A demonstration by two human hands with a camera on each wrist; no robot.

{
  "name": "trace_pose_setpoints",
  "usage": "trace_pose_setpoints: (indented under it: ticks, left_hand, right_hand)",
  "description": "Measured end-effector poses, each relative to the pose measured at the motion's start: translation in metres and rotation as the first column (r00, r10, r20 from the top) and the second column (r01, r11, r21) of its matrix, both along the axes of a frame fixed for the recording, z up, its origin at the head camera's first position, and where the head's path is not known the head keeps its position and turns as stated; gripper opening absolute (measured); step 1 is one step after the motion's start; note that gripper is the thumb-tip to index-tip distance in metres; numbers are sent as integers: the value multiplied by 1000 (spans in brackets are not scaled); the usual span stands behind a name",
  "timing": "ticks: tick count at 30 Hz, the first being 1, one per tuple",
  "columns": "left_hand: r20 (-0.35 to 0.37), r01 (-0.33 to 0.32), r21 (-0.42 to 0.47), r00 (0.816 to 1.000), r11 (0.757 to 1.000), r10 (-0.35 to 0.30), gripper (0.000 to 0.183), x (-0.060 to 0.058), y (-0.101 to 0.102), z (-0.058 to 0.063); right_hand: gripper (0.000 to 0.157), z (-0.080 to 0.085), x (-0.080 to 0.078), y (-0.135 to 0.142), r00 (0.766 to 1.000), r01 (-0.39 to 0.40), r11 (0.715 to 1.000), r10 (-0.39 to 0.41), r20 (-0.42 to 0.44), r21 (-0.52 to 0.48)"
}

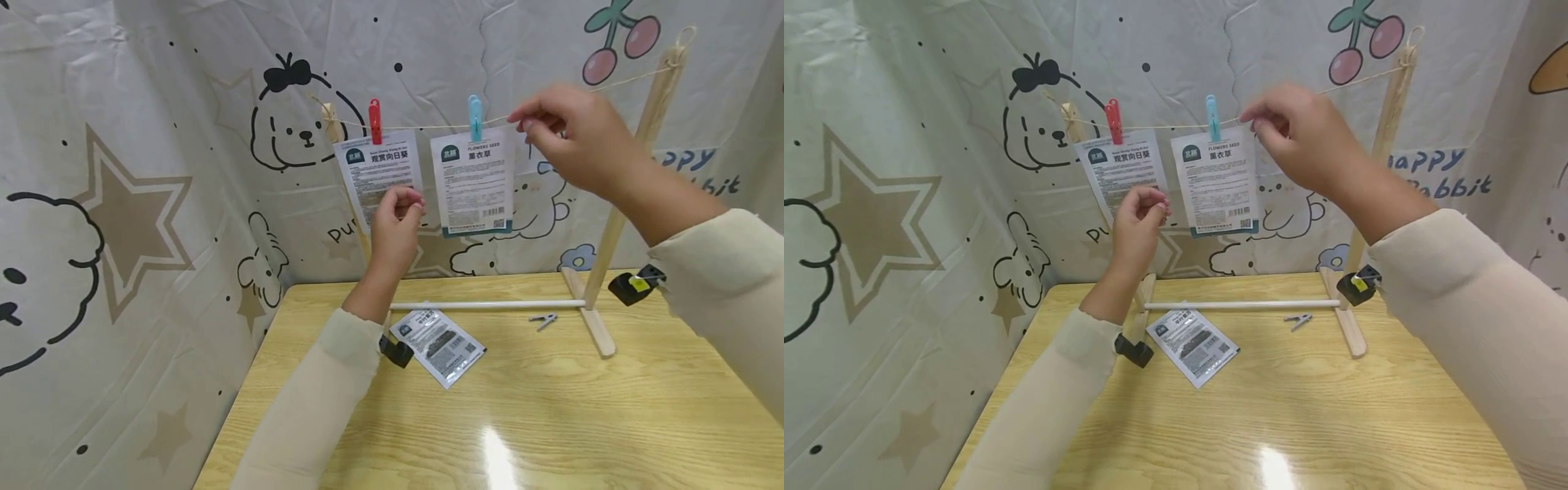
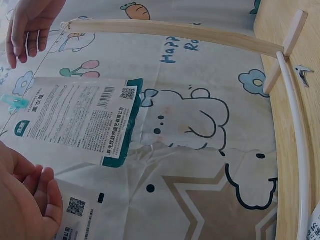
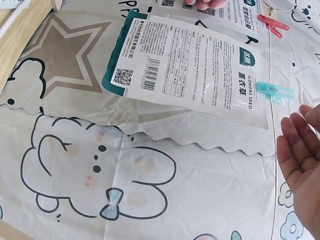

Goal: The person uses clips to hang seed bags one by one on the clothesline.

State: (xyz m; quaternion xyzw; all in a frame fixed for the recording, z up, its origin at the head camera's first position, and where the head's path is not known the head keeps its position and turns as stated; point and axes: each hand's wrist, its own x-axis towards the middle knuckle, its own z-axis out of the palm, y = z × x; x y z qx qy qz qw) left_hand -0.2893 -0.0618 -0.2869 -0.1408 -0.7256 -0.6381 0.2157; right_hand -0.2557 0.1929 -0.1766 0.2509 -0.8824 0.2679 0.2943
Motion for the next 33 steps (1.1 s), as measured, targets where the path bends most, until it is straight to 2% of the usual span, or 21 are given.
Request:
trace_pose_setpoints:
  ticks: [15, 33]
  left_hand:
    - [34, 11, -24, 999, 1000, -10, 10, 4, -3, -9]
    - [32, 84, -24, 996, 996, -83, 19, 5, -9, -20]
  right_hand:
    - [31, -27, 4, 9, 999, 5, 1000, -4, 48, -29]
    - [29, -49, 6, 15, 996, -23, 999, 27, 90, -43]
